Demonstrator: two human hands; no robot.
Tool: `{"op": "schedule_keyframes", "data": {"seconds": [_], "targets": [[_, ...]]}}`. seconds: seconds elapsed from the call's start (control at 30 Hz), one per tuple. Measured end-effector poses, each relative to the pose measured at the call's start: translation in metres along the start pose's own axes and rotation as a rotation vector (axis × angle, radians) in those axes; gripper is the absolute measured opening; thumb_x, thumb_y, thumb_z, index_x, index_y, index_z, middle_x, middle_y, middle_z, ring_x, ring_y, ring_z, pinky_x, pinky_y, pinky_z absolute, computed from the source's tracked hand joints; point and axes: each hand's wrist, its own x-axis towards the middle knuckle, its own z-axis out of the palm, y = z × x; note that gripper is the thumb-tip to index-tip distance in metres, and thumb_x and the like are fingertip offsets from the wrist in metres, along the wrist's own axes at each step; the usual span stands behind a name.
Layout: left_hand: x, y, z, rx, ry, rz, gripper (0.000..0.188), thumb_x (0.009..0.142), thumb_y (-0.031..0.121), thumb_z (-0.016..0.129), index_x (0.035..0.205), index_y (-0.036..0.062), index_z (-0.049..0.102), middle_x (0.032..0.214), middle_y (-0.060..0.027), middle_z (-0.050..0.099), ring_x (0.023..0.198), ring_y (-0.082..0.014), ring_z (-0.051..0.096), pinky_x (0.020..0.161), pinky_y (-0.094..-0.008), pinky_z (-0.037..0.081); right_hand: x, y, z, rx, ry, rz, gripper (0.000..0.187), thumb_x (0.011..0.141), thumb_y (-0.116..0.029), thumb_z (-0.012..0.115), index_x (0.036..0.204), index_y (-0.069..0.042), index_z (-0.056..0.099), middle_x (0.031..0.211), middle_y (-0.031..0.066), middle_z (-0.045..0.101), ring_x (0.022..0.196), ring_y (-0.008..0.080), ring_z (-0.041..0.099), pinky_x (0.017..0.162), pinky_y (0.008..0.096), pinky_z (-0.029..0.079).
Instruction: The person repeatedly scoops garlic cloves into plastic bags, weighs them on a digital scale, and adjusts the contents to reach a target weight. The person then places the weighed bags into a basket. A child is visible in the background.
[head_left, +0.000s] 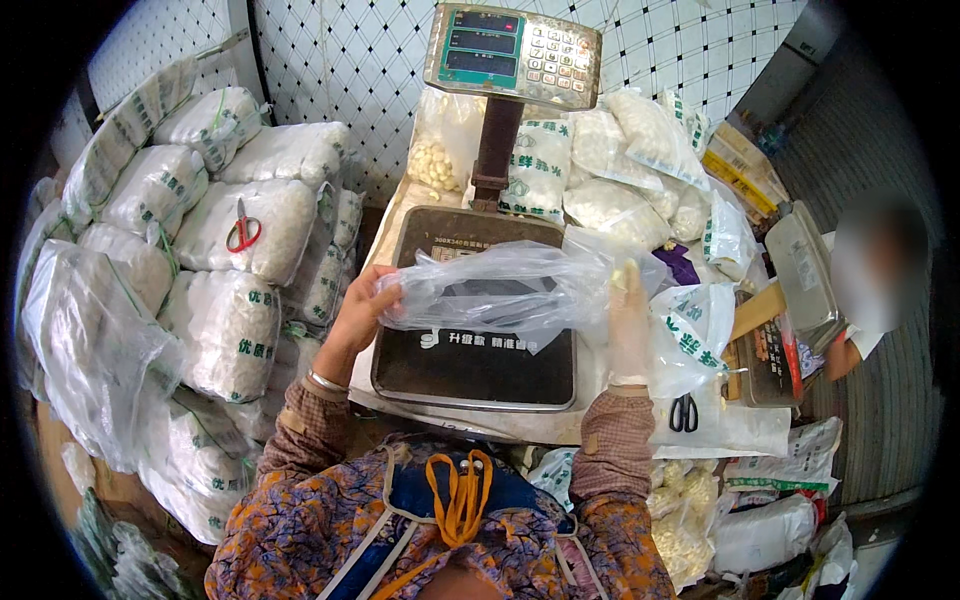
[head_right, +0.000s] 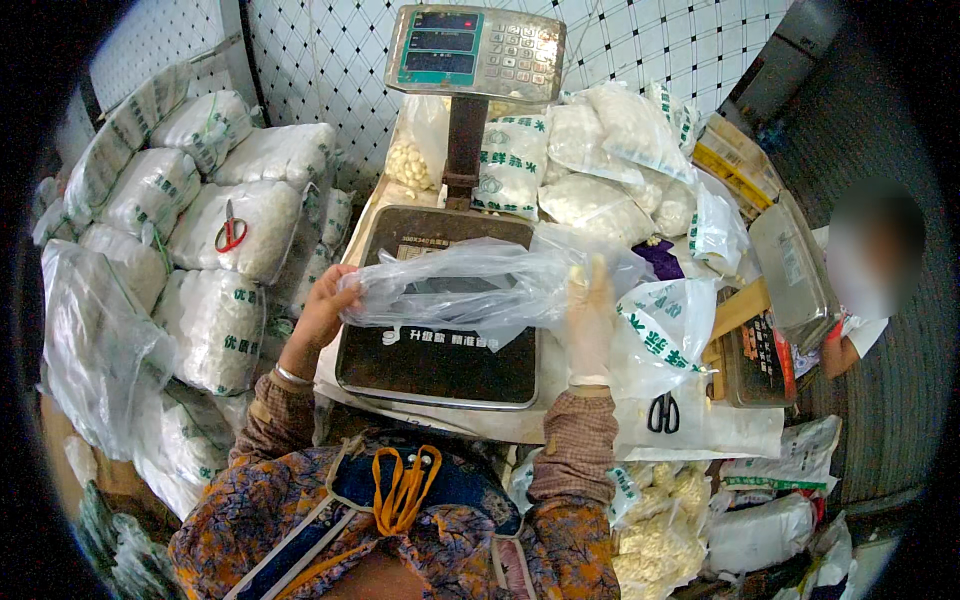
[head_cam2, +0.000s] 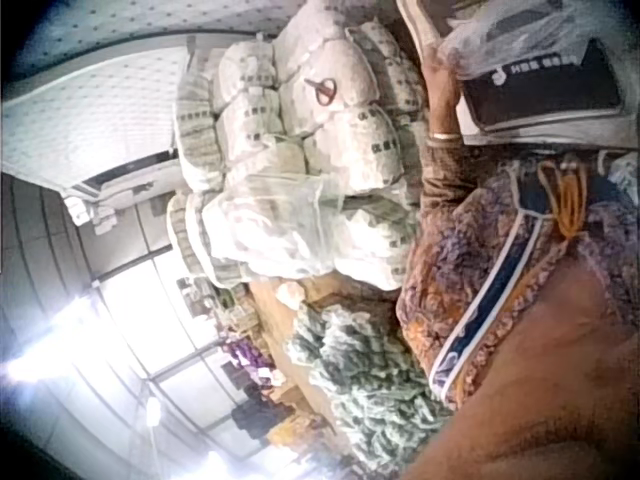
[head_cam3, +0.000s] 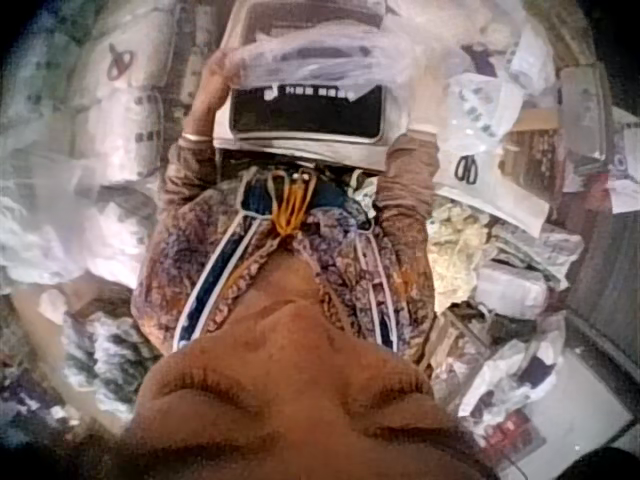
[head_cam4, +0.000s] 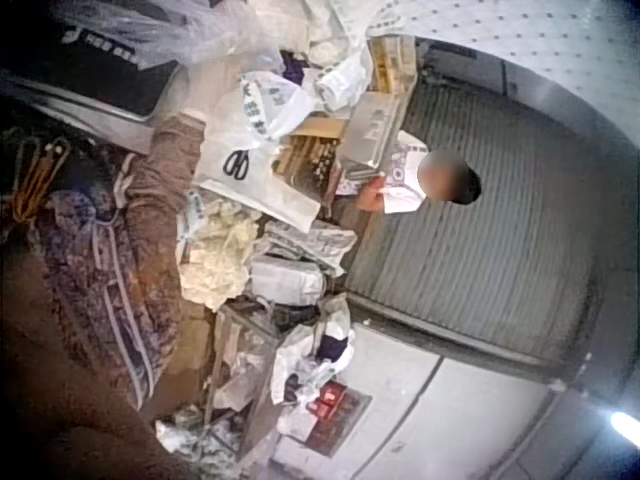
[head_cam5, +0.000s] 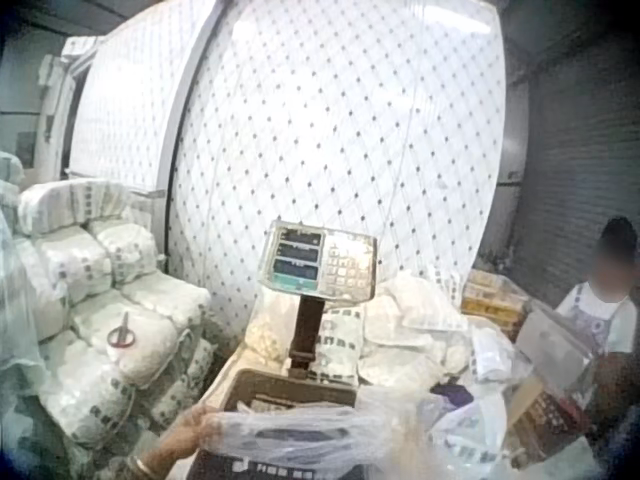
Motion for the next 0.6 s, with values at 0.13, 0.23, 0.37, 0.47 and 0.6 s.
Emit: {"op": "schedule_keyframes", "data": {"seconds": [0.13,0.23,0.37,0.47,0.6], "targets": [[0.002,-0.023,-0.008,-0.105,-0.015,-0.071,0.022,0.090,0.017,0.054,0.107,0.0041,0.050,0.087,-0.0036,0.059,0.071,-0.0093,0.054,0.063,-0.0229,0.046,0.013,0.067,0.003,0.067,-0.200,0.401,0.052,0.090,-0.036,0.046,0.132,-0.005,0.038,0.123,0.0186,0.050,0.110,0.0324,0.050,0.091,0.0397,0.041],[0.004,-0.022,-0.006,-0.007,-0.014,-0.039,0.025,0.091,0.021,0.052,0.108,0.0024,0.055,0.087,-0.0045,0.059,0.072,-0.0114,0.055,0.068,-0.0245,0.047,0.028,0.110,0.030,-0.283,-0.405,0.391,0.051,0.090,-0.033,0.046,0.131,-0.005,0.039,0.124,0.0210,0.048,0.111,0.0353,0.049,0.093,0.0406,0.039],[0.005,-0.015,0.003,0.358,0.021,0.022,0.031,0.091,0.023,0.053,0.112,0.0000,0.057,0.091,-0.0070,0.060,0.085,-0.0159,0.057,0.078,-0.0284,0.044,0.038,0.099,0.038,0.015,0.028,0.193,0.041,0.089,-0.024,0.047,0.123,0.000,0.046,0.119,0.0214,0.050,0.107,0.0359,0.050,0.094,0.0411,0.038],[0.004,-0.011,0.007,0.815,0.082,0.315,0.035,0.089,0.022,0.055,0.117,0.0005,0.054,0.096,-0.0092,0.059,0.095,-0.0170,0.054,0.081,-0.0302,0.042,0.023,0.034,0.002,0.007,0.357,-0.128,0.031,0.088,-0.019,0.047,0.112,0.001,0.053,0.108,0.0190,0.055,0.103,0.0327,0.052,0.092,0.0397,0.038],[0.003,-0.009,0.015,0.743,0.165,0.316,0.027,0.089,0.020,0.055,0.108,0.0006,0.056,0.089,-0.0059,0.058,0.091,-0.0153,0.054,0.077,-0.0285,0.042,-0.025,-0.057,0.000,0.276,0.057,-0.472,0.027,0.086,-0.019,0.052,0.107,-0.002,0.057,0.092,0.0142,0.061,0.089,0.0299,0.058,0.082,0.0399,0.044]]}}
